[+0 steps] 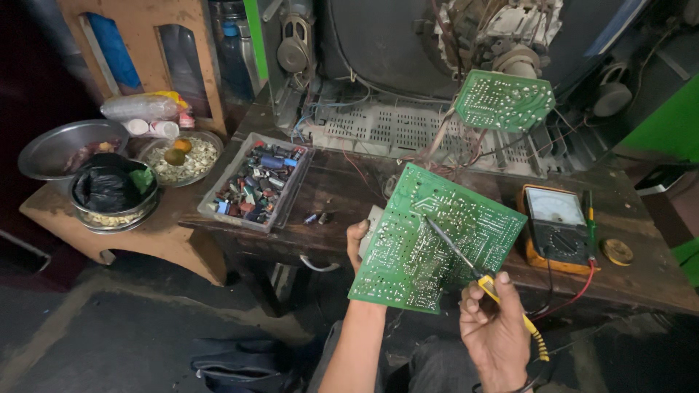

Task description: The person handles a small electronic component, then picks up a green circuit board and uses a multimeter to test points on it. They also use a screwdriver to probe or adjust areas on the board while seated at a cluttered workbench.

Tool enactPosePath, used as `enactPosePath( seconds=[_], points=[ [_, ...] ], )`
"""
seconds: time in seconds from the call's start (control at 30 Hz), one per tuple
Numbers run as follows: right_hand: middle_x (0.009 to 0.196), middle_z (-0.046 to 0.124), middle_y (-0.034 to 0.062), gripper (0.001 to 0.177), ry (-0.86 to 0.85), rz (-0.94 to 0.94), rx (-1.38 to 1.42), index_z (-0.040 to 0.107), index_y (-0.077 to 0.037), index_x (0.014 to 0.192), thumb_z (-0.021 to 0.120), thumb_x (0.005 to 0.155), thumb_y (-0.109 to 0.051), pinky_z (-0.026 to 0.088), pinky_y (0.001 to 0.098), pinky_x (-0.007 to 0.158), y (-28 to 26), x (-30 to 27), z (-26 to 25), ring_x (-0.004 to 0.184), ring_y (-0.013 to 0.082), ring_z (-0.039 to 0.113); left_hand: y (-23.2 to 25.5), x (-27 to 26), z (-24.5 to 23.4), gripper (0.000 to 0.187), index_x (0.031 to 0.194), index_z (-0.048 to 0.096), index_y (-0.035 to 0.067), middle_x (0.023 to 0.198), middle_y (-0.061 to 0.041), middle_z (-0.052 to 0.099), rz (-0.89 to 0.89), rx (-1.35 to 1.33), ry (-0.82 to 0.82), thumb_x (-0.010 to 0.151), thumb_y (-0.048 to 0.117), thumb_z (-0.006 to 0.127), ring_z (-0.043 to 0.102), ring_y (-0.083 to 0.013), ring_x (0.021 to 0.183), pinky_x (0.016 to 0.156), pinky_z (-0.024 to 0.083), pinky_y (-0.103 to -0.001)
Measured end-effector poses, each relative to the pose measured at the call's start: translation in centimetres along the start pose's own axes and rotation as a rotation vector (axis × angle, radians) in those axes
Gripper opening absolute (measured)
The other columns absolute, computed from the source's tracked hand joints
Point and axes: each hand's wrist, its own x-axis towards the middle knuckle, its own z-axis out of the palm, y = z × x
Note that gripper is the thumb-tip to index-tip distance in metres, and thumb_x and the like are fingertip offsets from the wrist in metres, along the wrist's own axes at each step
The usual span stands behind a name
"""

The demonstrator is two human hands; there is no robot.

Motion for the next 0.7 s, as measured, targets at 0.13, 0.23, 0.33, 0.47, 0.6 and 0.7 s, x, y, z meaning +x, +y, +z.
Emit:
enactPosePath(
  seconds=[0.13, 0.23, 0.33, 0.47, 0.6, 0.7],
  points=[
    [0.079, 0.059, 0.0082, 0.024, -0.009, 0.033, 0.007, 0.061, -0.005, 0.095, 0.065, 0.103, -0.027, 0.041, 0.0214, 0.056, 0.1, 0.3, -0.8, 0.068, 0.0141, 0.050, 0.0, -0.1, 0.4, 0.062, 0.118, 0.069, -0.004, 0.101, -0.018, 0.075, 0.001, 0.023, 0.051, 0.082, 0.047, 0.064, 0.074, -0.0295, 0.084, 0.076, 0.063, -0.039],
    [0.081, 0.061, 0.0100, 0.021, -0.056, -0.009, 0.007, 0.061, -0.006, 0.096, 0.065, 0.104, -0.025, 0.041, 0.0225, 0.057, 0.3, 0.5, -1.4, 0.068, 0.0156, 0.051, 0.1, 0.0, 0.7, 0.063, 0.118, 0.069, -0.003, 0.102, -0.018, 0.075, -0.024, -0.006, 0.053, 0.081, 0.046, 0.063, 0.074, -0.0295, 0.086, 0.078, 0.063, -0.039],
    [0.083, 0.062, 0.0113, 0.021, -0.076, -0.080, -0.032, 0.061, -0.005, 0.096, 0.064, 0.106, -0.023, 0.044, 0.0260, 0.061, 0.4, 0.5, -1.6, 0.073, 0.0194, 0.055, 0.1, 0.0, 0.7, 0.062, 0.119, 0.069, -0.003, 0.103, -0.018, 0.075, -0.016, -0.006, 0.003, 0.083, 0.046, 0.063, 0.073, -0.0292, 0.086, 0.078, 0.062, -0.039],
    [0.084, 0.063, 0.0127, 0.017, -0.093, -0.161, -0.066, 0.060, -0.008, 0.099, 0.062, 0.107, -0.022, 0.044, 0.0273, 0.060, -0.2, 0.1, -1.2, 0.074, 0.0215, 0.058, 0.0, -0.3, 0.8, 0.059, 0.119, 0.069, -0.002, 0.103, -0.017, 0.075, 0.003, -0.005, 0.006, 0.086, 0.047, 0.063, 0.074, -0.0284, 0.086, 0.077, 0.062, -0.038],
    [0.088, 0.066, 0.0139, 0.016, -0.139, -0.408, -0.114, 0.064, -0.009, 0.114, 0.058, 0.107, -0.022, 0.052, 0.0321, 0.068, -0.6, -1.2, 0.7, 0.076, 0.0218, 0.061, -0.4, -0.2, 1.3, 0.058, 0.119, 0.069, -0.001, 0.104, -0.016, 0.075, 0.063, -0.020, -0.011, 0.087, 0.047, 0.062, 0.073, -0.0274, 0.088, 0.079, 0.062, -0.038],
    [0.099, 0.066, 0.0127, 0.018, -0.156, -0.799, -0.650, 0.066, -0.007, 0.116, 0.057, 0.105, -0.018, 0.055, 0.0307, 0.073, -0.6, -2.3, 2.1, 0.079, 0.0212, 0.065, -0.9, -0.2, 1.6, 0.059, 0.119, 0.068, 0.001, 0.105, -0.014, 0.074, 0.106, -0.026, 0.046, 0.085, 0.048, 0.061, 0.073, -0.0266, 0.089, 0.080, 0.062, -0.038]
  ],
)
